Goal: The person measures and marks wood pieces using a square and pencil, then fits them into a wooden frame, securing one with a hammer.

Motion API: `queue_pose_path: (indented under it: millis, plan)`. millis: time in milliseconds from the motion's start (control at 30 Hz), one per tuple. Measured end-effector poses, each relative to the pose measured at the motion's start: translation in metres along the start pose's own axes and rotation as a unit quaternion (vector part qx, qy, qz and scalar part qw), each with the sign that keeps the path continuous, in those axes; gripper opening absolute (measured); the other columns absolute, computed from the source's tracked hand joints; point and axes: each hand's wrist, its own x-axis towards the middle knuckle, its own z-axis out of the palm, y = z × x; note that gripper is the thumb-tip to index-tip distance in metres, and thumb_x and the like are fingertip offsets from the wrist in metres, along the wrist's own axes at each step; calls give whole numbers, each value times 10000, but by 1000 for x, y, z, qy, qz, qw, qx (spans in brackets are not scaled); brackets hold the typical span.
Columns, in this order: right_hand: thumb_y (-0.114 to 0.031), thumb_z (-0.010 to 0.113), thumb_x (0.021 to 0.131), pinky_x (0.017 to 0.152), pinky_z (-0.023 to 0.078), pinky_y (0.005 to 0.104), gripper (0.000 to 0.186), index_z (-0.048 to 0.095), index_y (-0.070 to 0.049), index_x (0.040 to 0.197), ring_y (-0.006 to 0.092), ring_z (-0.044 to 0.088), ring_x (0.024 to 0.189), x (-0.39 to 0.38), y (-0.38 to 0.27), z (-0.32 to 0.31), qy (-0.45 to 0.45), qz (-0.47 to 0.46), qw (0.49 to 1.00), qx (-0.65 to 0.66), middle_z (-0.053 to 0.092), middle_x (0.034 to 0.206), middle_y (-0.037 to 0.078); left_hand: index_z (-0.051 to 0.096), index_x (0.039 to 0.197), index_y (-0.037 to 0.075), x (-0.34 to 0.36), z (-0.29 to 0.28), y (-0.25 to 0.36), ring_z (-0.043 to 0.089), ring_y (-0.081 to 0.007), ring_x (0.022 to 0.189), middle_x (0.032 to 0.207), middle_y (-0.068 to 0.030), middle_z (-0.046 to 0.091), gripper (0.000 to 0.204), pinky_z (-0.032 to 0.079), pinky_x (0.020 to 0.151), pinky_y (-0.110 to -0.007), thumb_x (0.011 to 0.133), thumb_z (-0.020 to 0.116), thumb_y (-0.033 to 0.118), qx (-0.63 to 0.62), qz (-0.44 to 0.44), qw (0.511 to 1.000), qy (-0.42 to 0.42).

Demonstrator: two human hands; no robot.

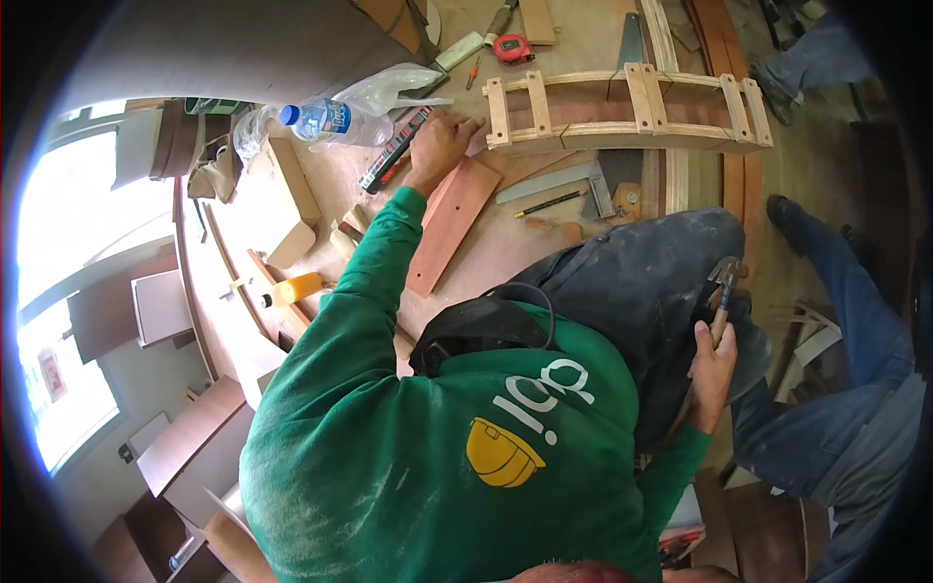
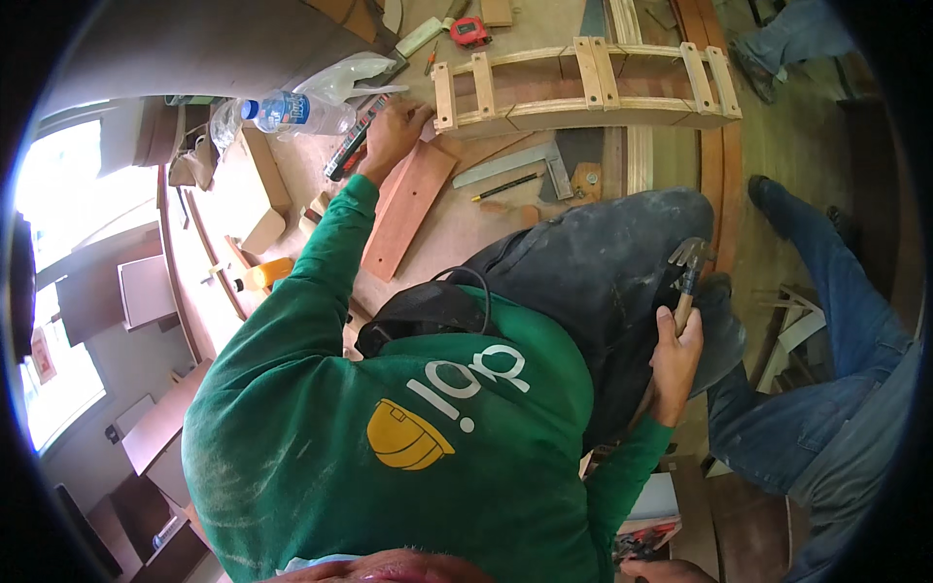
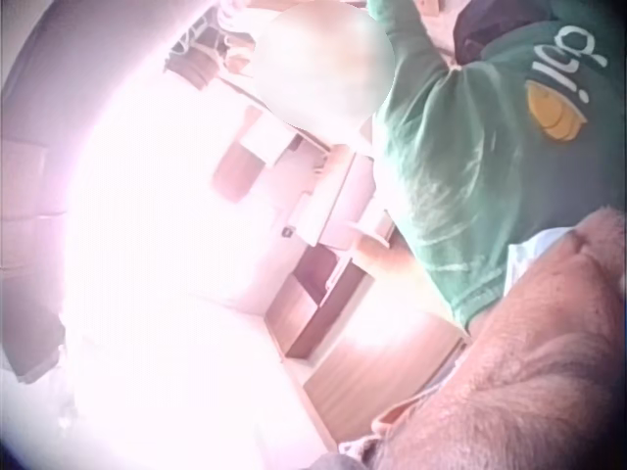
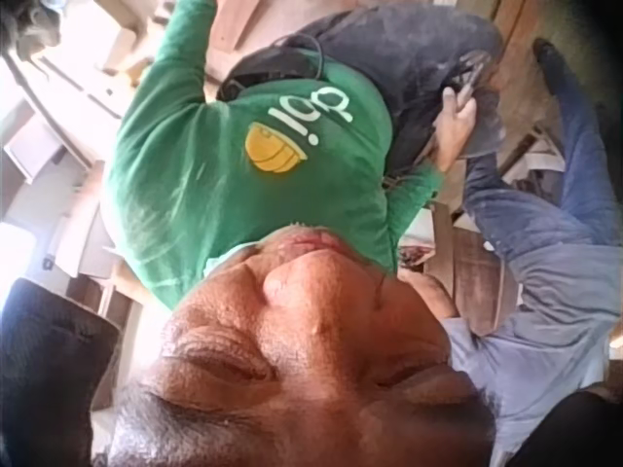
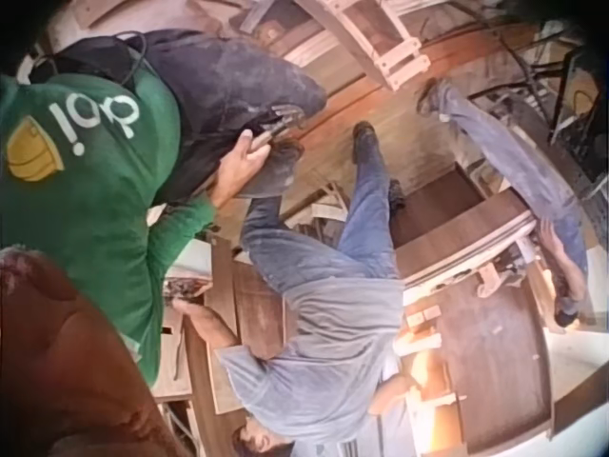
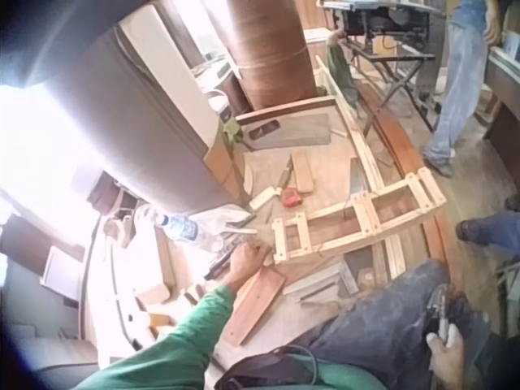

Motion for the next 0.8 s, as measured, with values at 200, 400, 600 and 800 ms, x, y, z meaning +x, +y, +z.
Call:
queue_pose_path:
  millis: [200,400,600,800]
  plan:
    - [-263,690,1032,408,363,275,244,569,-52,1040,73,419,446,-1,-8,-3,-22,20,999,28,443,664,-19,731,1224,16,-34,-14,-8,675,-358,926,1023,-206,676,522,535,837,-471,975,701,474,-85,-27,996,26]
    - [-260,696,1029,413,378,270,255,598,-31,1084,77,444,444,9,1,-8,-64,28,997,37,515,700,-3,673,1263,-2,-121,-33,24,625,-251,890,950,-129,620,500,517,809,-396,885,835,281,-173,-30,979,-108]
    - [-289,724,1010,468,404,258,284,615,-36,1079,71,469,508,35,-9,-6,-97,-9,993,68,535,768,-9,662,1264,9,-138,-27,57,652,-284,907,955,-130,624,440,528,826,-408,899,814,202,-139,83,952,-260]
    - [-326,737,999,516,425,259,329,625,-28,1082,73,476,544,39,10,-7,-98,-18,989,107,540,786,-7,640,1315,21,-124,-45,64,669,-299,988,1114,-137,643,489,532,907,-429,880,811,164,-103,143,964,-200]
